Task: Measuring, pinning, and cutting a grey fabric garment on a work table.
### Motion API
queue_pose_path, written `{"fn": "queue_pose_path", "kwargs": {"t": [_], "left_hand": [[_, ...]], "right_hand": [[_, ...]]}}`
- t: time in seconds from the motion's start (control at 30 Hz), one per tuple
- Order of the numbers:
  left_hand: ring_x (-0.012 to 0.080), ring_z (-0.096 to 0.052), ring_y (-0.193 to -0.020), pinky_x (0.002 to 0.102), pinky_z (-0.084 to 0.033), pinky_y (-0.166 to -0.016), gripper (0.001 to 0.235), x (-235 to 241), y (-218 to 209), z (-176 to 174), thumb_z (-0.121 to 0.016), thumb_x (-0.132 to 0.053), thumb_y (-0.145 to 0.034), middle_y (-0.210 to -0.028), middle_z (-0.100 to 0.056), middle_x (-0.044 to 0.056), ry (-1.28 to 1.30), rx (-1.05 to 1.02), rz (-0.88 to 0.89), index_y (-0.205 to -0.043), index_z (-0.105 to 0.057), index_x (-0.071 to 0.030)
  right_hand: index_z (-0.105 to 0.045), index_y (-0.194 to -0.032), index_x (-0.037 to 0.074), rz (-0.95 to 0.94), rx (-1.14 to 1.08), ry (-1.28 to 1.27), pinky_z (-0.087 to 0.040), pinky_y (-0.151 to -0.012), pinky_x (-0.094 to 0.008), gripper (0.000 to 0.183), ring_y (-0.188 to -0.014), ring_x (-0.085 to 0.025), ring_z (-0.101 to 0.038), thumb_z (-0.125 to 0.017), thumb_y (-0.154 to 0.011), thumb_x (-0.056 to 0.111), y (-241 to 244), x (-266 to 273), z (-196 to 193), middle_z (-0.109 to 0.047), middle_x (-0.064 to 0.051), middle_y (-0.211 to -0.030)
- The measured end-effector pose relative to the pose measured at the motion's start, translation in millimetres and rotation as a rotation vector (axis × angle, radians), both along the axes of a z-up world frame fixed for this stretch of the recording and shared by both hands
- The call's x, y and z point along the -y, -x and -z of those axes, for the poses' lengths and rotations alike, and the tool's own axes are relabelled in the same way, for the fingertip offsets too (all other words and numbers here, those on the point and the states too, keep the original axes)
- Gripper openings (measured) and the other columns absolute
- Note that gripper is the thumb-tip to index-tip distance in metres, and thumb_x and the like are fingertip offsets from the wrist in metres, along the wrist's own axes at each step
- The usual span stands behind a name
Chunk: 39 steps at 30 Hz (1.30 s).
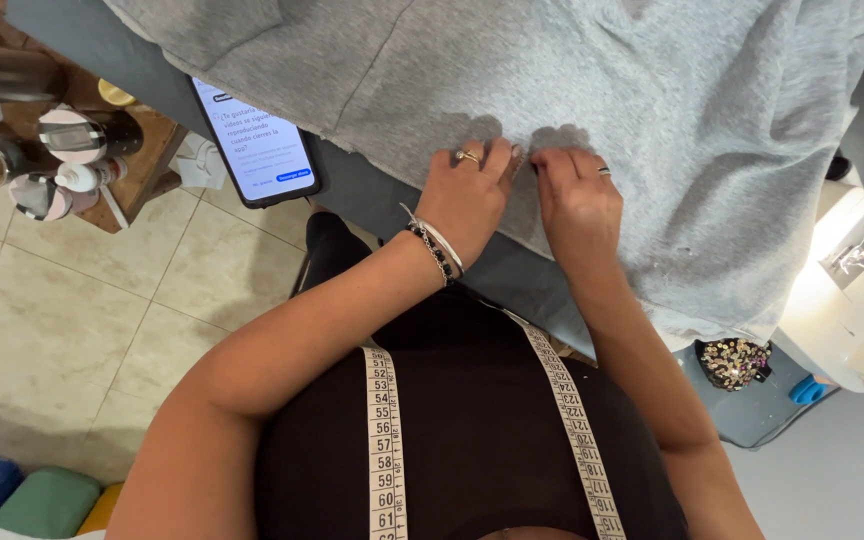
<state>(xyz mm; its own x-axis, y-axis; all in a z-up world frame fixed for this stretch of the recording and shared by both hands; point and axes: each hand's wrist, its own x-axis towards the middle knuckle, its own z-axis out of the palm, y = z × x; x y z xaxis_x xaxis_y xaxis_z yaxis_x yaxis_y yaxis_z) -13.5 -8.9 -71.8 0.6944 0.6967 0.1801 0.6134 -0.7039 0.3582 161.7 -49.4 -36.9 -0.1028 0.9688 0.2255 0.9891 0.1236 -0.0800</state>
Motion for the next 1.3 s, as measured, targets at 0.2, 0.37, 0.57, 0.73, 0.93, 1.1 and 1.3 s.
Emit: {"fn": "queue_pose_path", "kwargs": {"t": [0.2, 0.37, 0.57, 0.73, 0.93, 1.1, 1.3], "left_hand": [[0.0373, -0.055, -0.103, 0.051, -0.044, -0.078, 0.042, 0, 4, 0, -0.060, -0.008, -0.093, -0.132, -0.053, 0.017, -0.011, 0.008, -0.005, -0.134, -0.060, -0.001], [0.0359, -0.056, -0.103, 0.050, -0.044, -0.078, 0.042, -4, 8, -5, -0.058, -0.010, -0.095, -0.131, -0.055, 0.015, -0.010, 0.015, -0.004, -0.136, -0.059, -0.003], [0.0340, -0.055, -0.098, 0.048, -0.043, -0.076, 0.039, -4, 8, -8, -0.058, -0.011, -0.095, -0.126, -0.056, 0.013, -0.040, 0.066, -0.020, -0.133, -0.062, -0.004], [0.0329, -0.055, -0.095, 0.048, -0.043, -0.073, 0.032, -4, 10, -18, -0.059, -0.011, -0.093, -0.124, -0.057, 0.013, -0.050, 0.074, -0.026, -0.124, -0.067, -0.006], [0.0361, -0.057, -0.100, 0.050, -0.043, -0.077, 0.037, -2, 10, -8, -0.061, -0.009, -0.094, -0.130, -0.057, 0.016, -0.036, 0.049, -0.007, -0.131, -0.064, -0.006], [0.0366, -0.057, -0.100, 0.050, -0.043, -0.076, 0.038, -2, 9, -12, -0.062, -0.010, -0.093, -0.129, -0.058, 0.016, -0.013, 0.031, -0.005, -0.130, -0.065, -0.007], [0.0357, -0.058, -0.101, 0.049, -0.044, -0.078, 0.043, -7, 14, -28, -0.067, -0.010, -0.090, -0.131, -0.058, 0.015, 0.011, -0.005, 0.006, -0.133, -0.064, -0.005]], "right_hand": [[-0.069, -0.104, 0.014, 0.053, -0.257, 0.075, -0.056, -0.083, -0.038, 0.011, -0.092, -0.028, -0.067, -0.068, -0.099, 0.004, -3, 0, -2, -0.063, -0.004, -0.094], [-0.068, -0.102, 0.011, 0.115, -0.501, 0.139, -0.055, -0.084, -0.040, 0.014, -0.093, -0.031, -0.068, -0.067, -0.099, -0.002, 1, -5, -6, -0.064, -0.005, -0.092], [-0.069, -0.102, 0.009, 0.133, -0.532, 0.124, -0.054, -0.083, -0.042, 0.013, -0.091, -0.034, -0.068, -0.067, -0.098, -0.004, 6, -7, -10, -0.065, -0.008, -0.091], [-0.069, -0.101, 0.008, 0.120, -0.496, 0.107, -0.054, -0.083, -0.043, 0.013, -0.090, -0.033, -0.068, -0.068, -0.097, -0.004, 7, -6, -6, -0.066, -0.007, -0.090], [-0.070, -0.102, 0.012, 0.113, -0.468, 0.093, -0.055, -0.084, -0.042, 0.013, -0.092, -0.033, -0.069, -0.070, -0.096, 0.000, 3, -5, -1, -0.066, -0.006, -0.091], [-0.071, -0.100, 0.011, 0.107, -0.455, 0.044, -0.055, -0.083, -0.040, 0.013, -0.090, -0.032, -0.069, -0.071, -0.095, 0.000, 13, -10, 2, -0.066, -0.006, -0.090], [-0.074, -0.101, 0.013, 0.113, -0.498, -0.001, -0.056, -0.085, -0.037, 0.009, -0.092, -0.027, -0.070, -0.075, -0.097, 0.006, 9, -7, 6, -0.070, -0.002, -0.092]]}}
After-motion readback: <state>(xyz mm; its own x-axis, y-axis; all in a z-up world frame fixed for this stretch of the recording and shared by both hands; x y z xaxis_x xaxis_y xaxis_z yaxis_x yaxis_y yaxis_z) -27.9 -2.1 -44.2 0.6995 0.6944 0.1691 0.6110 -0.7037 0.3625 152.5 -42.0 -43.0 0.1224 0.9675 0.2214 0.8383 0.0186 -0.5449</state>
